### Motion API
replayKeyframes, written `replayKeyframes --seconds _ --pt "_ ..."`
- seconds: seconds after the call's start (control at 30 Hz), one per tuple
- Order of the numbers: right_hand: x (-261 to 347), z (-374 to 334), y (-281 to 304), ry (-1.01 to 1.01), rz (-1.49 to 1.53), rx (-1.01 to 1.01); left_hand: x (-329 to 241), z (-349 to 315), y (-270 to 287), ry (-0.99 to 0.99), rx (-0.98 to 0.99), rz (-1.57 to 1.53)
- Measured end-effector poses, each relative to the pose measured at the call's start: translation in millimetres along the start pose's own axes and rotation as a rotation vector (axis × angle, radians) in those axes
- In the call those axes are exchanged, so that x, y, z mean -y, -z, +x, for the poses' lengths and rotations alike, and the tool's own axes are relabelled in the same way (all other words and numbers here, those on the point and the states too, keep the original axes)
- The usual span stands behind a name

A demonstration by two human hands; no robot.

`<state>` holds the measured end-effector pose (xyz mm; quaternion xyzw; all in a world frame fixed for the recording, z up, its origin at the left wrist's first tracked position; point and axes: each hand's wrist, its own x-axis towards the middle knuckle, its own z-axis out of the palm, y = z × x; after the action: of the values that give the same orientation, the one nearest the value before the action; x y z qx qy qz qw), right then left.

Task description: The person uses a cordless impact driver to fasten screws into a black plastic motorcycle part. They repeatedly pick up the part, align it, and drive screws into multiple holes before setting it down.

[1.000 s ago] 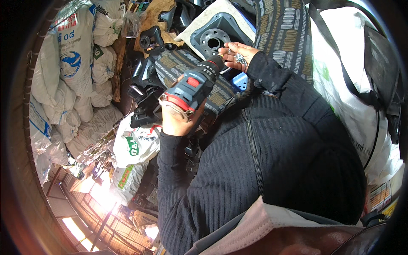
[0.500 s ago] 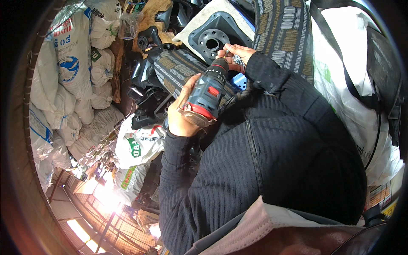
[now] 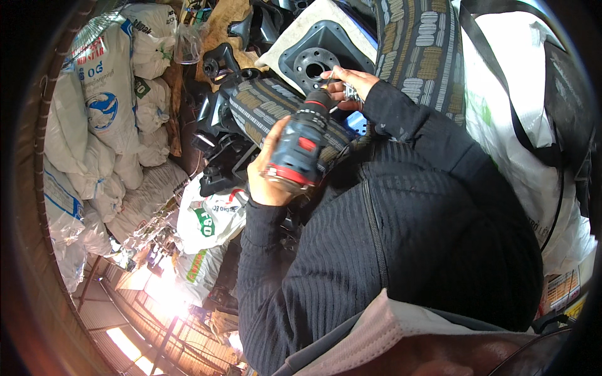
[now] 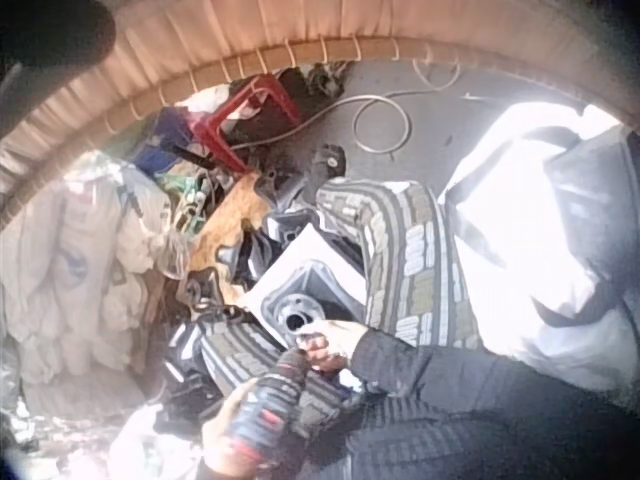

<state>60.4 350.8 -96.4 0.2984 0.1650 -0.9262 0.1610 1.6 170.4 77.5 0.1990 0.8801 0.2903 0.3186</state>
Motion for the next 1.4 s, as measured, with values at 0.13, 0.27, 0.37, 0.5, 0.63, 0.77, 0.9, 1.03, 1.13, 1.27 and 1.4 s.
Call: replayKeyframes --seconds 0.13,0.27,0.37,0.5,0.63,0.77,0.9,1.03,1.13,1.27,1.4 --pt "-9 7 16 0.157 -0.034 -0.217 -2 21 16 -0.318 -0.102 0.369" --pt "-19 24 19 0.315 0.081 -0.34 1 42 24 -0.222 -0.097 0.28" --pt "-15 33 7 0.302 -0.069 -0.468 1 52 27 -0.163 -0.063 0.309" --pt "-32 61 27 0.349 -0.292 -0.568 -6 74 31 -0.14 0.052 0.278" --pt "-23 51 16 0.299 -0.378 -0.502 -6 90 43 -0.068 0.105 0.434" --pt "-19 46 14 0.272 -0.253 -0.449 -20 109 46 -0.227 0.227 0.519" --pt "-16 42 10 0.306 -0.271 -0.448 -25 110 41 -0.222 0.271 0.51" --pt "-14 40 7 0.32 -0.267 -0.441 -24 112 43 -0.225 0.316 0.531" --pt "-13 38 7 0.316 -0.31 -0.466 -31 121 43 -0.26 0.395 0.623" --pt "-12 37 9 0.304 -0.37 -0.462 -31 121 33 -0.228 0.336 0.497" --pt "-14 39 12 0.313 -0.381 -0.441 10 119 36 -0.239 0.421 0.634"
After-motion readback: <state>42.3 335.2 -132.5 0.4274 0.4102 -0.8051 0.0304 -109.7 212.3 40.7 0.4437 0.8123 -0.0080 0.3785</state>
